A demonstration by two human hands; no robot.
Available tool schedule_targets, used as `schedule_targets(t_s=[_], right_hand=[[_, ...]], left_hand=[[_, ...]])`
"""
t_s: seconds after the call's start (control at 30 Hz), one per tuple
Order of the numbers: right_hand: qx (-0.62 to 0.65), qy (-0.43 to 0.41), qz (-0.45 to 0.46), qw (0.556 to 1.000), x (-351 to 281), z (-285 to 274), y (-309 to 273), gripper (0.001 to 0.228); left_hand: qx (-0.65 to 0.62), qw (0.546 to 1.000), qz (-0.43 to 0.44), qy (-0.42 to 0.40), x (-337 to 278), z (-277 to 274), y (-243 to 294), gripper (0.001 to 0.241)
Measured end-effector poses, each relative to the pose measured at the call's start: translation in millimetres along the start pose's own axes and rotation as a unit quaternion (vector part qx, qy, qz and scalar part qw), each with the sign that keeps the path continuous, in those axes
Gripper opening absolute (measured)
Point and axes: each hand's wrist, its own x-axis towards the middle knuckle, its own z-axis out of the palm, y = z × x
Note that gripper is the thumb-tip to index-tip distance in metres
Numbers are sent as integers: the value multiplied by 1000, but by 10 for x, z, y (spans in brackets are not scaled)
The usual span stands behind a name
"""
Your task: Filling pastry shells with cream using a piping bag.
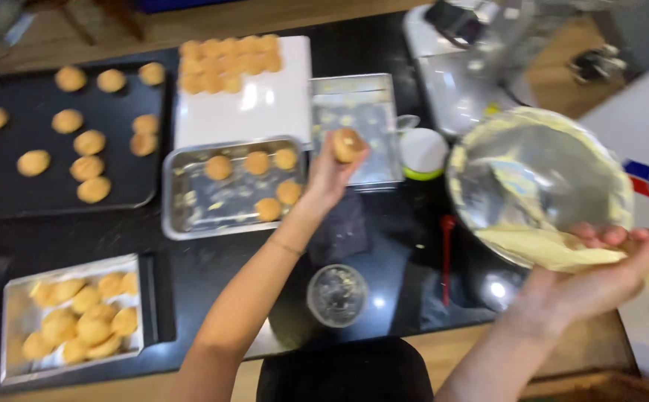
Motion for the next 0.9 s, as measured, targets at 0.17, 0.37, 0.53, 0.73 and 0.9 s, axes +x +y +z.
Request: schedule_targets(t_s=[0.17,0.37,0.53,0.73,0.9], right_hand=[[4,-60,31,998,-391,350,381,30],[-43,-59,107,992,-1350,1339,620,30],[-130,-167,130,968,-2023,1934,907,22],[-267,-444,324,791,-2867,2355,1435,55],[-60,-422,549,719,-3634,2943,1546,52]], left_hand=[[422,845,242,223,-429,-1349,787,47],[624,664,340,233,-319,-1960,715,55],[548,752,309,196,-688,-1619,979,56],[386,827,262,-315,-2062,-825,2404,92],[193,881,268,-339,-2373,-655,3295,51]])
